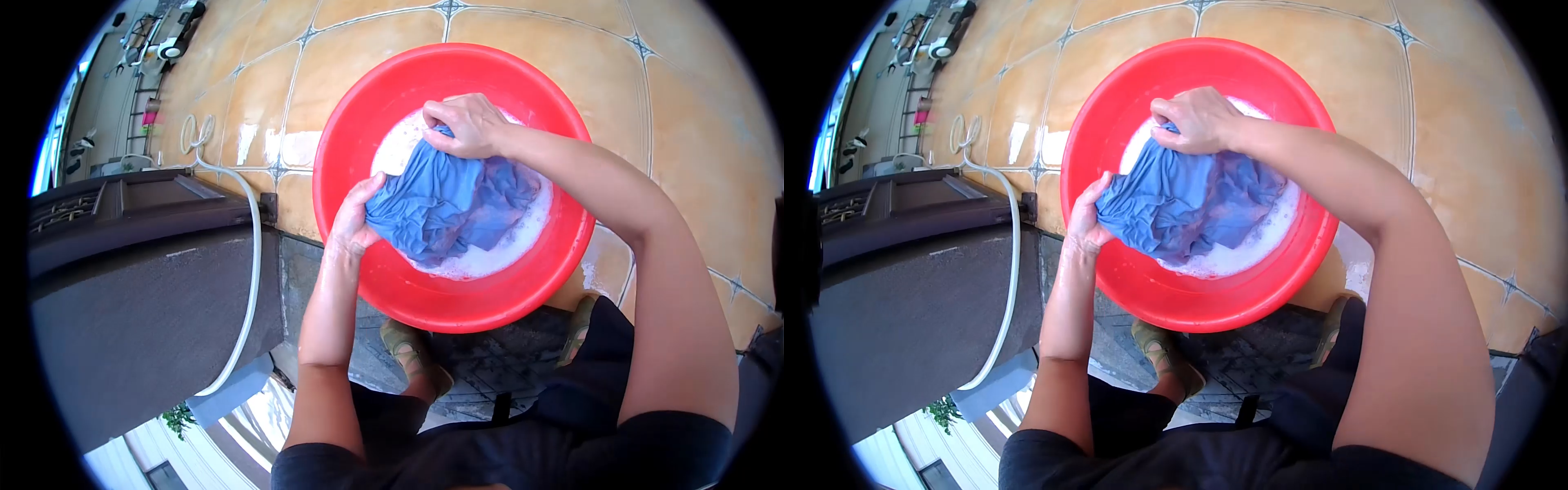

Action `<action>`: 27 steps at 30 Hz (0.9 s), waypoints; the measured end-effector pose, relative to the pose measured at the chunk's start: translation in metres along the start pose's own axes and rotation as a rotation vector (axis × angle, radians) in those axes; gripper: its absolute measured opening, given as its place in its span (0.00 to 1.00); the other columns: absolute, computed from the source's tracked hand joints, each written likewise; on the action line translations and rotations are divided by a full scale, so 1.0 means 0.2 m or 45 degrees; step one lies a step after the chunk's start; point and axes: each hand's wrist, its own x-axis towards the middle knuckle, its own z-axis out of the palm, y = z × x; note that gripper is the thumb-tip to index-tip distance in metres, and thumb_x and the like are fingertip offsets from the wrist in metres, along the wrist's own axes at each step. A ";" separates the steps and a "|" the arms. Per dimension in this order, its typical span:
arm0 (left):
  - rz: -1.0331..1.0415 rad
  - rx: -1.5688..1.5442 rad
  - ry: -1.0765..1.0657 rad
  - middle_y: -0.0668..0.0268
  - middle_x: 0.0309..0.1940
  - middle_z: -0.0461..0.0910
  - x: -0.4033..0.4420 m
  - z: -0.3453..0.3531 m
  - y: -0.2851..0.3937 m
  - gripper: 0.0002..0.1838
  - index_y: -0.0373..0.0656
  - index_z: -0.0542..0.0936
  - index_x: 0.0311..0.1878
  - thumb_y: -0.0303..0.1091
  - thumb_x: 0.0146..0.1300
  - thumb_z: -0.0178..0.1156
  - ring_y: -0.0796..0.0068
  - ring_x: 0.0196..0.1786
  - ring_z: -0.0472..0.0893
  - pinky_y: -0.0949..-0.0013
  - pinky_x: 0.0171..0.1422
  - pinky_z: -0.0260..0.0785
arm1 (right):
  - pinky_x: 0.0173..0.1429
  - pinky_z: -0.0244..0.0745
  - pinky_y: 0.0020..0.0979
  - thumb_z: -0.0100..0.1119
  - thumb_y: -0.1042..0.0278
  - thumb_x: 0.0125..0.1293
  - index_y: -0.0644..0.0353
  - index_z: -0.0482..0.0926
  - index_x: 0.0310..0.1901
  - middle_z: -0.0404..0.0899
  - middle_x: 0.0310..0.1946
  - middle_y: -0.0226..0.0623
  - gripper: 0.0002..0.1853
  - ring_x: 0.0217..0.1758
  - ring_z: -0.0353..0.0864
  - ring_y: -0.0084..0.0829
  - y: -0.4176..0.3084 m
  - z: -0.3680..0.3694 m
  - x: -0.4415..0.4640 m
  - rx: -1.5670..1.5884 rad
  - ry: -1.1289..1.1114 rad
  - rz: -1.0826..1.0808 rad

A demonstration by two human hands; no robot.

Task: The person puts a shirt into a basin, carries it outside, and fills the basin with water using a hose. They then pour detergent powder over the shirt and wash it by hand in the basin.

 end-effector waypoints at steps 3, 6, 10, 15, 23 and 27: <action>-0.154 0.201 0.129 0.54 0.53 0.75 -0.12 -0.14 0.00 0.29 0.32 0.65 0.63 0.32 0.61 0.63 0.63 0.55 0.77 0.60 0.61 0.71 | 0.30 0.71 0.39 0.59 0.53 0.58 0.55 0.73 0.29 0.75 0.22 0.34 0.14 0.29 0.78 0.37 0.03 -0.06 0.08 -0.195 0.099 -0.220; -0.298 1.226 0.407 0.51 0.57 0.70 -0.04 -0.15 0.00 0.41 0.36 0.60 0.68 0.31 0.53 0.71 0.60 0.61 0.72 0.61 0.62 0.69 | 0.38 0.73 0.39 0.59 0.52 0.58 0.57 0.74 0.30 0.75 0.26 0.35 0.15 0.37 0.77 0.37 -0.05 0.01 0.26 -0.142 0.160 -0.284; -0.028 1.564 0.463 0.46 0.70 0.54 0.25 -0.28 0.04 0.53 0.43 0.48 0.74 0.38 0.51 0.73 0.55 0.71 0.59 0.59 0.70 0.56 | 0.65 0.62 0.43 0.57 0.53 0.59 0.55 0.72 0.53 0.68 0.56 0.44 0.23 0.63 0.64 0.43 0.04 0.20 0.36 0.034 0.214 -0.024; 0.345 1.961 0.940 0.42 0.67 0.58 0.73 -0.40 -0.19 0.50 0.42 0.50 0.73 0.60 0.55 0.61 0.48 0.68 0.63 0.55 0.69 0.58 | 0.75 0.33 0.54 0.53 0.30 0.56 0.54 0.45 0.73 0.51 0.72 0.44 0.52 0.77 0.43 0.42 0.21 0.50 -0.19 -0.385 -0.315 0.928; 0.184 1.566 1.054 0.54 0.45 0.82 0.52 -0.57 -0.38 0.39 0.32 0.72 0.59 0.58 0.55 0.63 0.56 0.49 0.81 0.57 0.56 0.72 | 0.74 0.37 0.56 0.57 0.36 0.57 0.54 0.57 0.69 0.55 0.70 0.46 0.44 0.74 0.50 0.46 0.17 0.44 -0.19 -0.513 -0.397 0.755; 0.402 -0.210 0.565 0.58 0.59 0.72 0.46 -0.46 -0.38 0.40 0.43 0.67 0.64 0.67 0.60 0.52 0.54 0.59 0.74 0.51 0.65 0.65 | 0.70 0.56 0.45 0.67 0.45 0.51 0.54 0.68 0.62 0.62 0.64 0.46 0.38 0.67 0.61 0.49 0.16 0.74 -0.29 -0.090 -0.391 0.802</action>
